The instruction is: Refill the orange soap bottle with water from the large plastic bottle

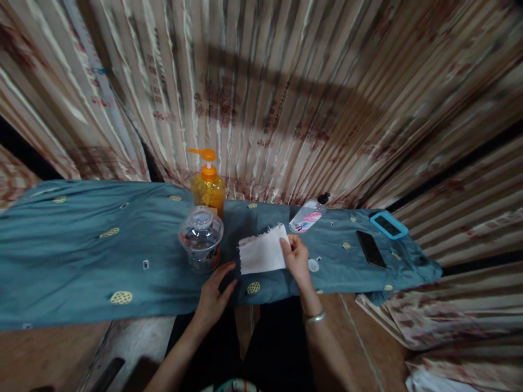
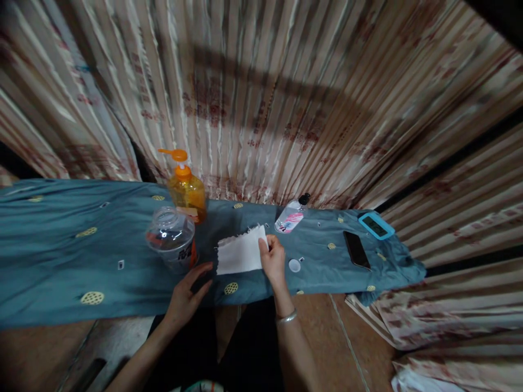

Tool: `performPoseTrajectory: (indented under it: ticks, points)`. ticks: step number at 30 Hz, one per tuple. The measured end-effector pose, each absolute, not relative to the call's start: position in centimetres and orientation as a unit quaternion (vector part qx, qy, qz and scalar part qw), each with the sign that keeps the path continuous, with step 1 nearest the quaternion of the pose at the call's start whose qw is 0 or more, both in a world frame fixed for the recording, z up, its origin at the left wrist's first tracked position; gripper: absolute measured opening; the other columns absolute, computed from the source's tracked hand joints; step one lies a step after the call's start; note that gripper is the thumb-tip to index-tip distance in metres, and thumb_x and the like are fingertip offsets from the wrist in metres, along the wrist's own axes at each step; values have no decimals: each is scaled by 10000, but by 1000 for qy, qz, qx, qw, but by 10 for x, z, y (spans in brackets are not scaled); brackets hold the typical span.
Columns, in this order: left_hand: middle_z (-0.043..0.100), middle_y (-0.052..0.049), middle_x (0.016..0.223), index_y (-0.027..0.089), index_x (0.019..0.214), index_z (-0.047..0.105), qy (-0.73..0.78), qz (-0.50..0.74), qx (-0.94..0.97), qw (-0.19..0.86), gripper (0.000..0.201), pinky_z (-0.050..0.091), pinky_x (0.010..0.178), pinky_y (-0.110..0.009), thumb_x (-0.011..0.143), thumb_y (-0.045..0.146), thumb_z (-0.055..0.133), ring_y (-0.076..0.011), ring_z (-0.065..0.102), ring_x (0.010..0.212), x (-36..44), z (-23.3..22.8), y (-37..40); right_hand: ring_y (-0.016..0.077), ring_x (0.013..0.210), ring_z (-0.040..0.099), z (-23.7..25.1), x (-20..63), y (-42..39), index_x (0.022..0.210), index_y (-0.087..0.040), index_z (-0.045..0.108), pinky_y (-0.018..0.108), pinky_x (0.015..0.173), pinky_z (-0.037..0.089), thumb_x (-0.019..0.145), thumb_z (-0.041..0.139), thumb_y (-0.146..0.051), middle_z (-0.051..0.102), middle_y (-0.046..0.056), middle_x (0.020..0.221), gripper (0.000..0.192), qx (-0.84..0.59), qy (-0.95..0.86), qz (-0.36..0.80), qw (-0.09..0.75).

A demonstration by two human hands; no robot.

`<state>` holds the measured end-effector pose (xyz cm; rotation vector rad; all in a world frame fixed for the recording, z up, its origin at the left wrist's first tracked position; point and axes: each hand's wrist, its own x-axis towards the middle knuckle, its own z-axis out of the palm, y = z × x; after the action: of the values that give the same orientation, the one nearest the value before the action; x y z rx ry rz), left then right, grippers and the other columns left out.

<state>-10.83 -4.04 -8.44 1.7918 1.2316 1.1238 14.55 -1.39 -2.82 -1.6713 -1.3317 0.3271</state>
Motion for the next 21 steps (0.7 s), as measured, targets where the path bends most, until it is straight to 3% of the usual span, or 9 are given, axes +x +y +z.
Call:
performPoseTrajectory:
  ticks: [2,4,7,13,17,21]
  points:
    - [736,-83,1232,230,1177,682,462,434,697,336,307,566,1040,-445,892,318,611,-242,707,1143,-108,-87,-40,160,714,580,-48,147,-18,1044,-159,595,381,750,517,889,557,-654,595,20,815,520,-706,-544,112,440]
    - [737,-91,1226,223,1169,684,449,436,707,330,295,570,1036,-446,901,306,595,-244,704,1151,-107,-91,-40,238,953,626,-57,144,-24,1187,-143,570,492,912,499,890,535,-659,634,108,1052,596,-715,-544,89,430]
    - [731,-103,1233,219,1188,678,437,435,718,322,306,572,1033,-451,913,303,572,-247,698,1166,-107,-96,-40,307,1194,573,-46,132,-25,1275,-122,539,566,1046,430,908,516,-627,595,179,1264,625,-696,-563,89,437]
    - [728,-108,1238,220,1205,672,435,425,721,331,327,576,1023,-443,904,295,571,-251,696,1170,-107,-96,-41,247,1077,674,21,88,22,1317,-167,505,401,850,582,875,597,-585,651,151,1257,616,-580,-634,192,473]
    - [734,-109,1231,214,1182,687,453,420,705,348,318,567,1033,-451,895,311,589,-257,695,1171,-108,-91,-42,228,1173,632,60,51,78,1406,-177,420,356,920,557,835,602,-675,596,147,1350,779,-499,-677,218,496]
    - [742,-101,1223,213,1159,703,467,422,689,359,317,564,1036,-449,876,320,610,-254,698,1165,-107,-90,-41,291,1292,554,69,21,131,1476,-135,344,427,1085,459,720,735,-688,462,186,1490,1015,-468,-705,250,470]
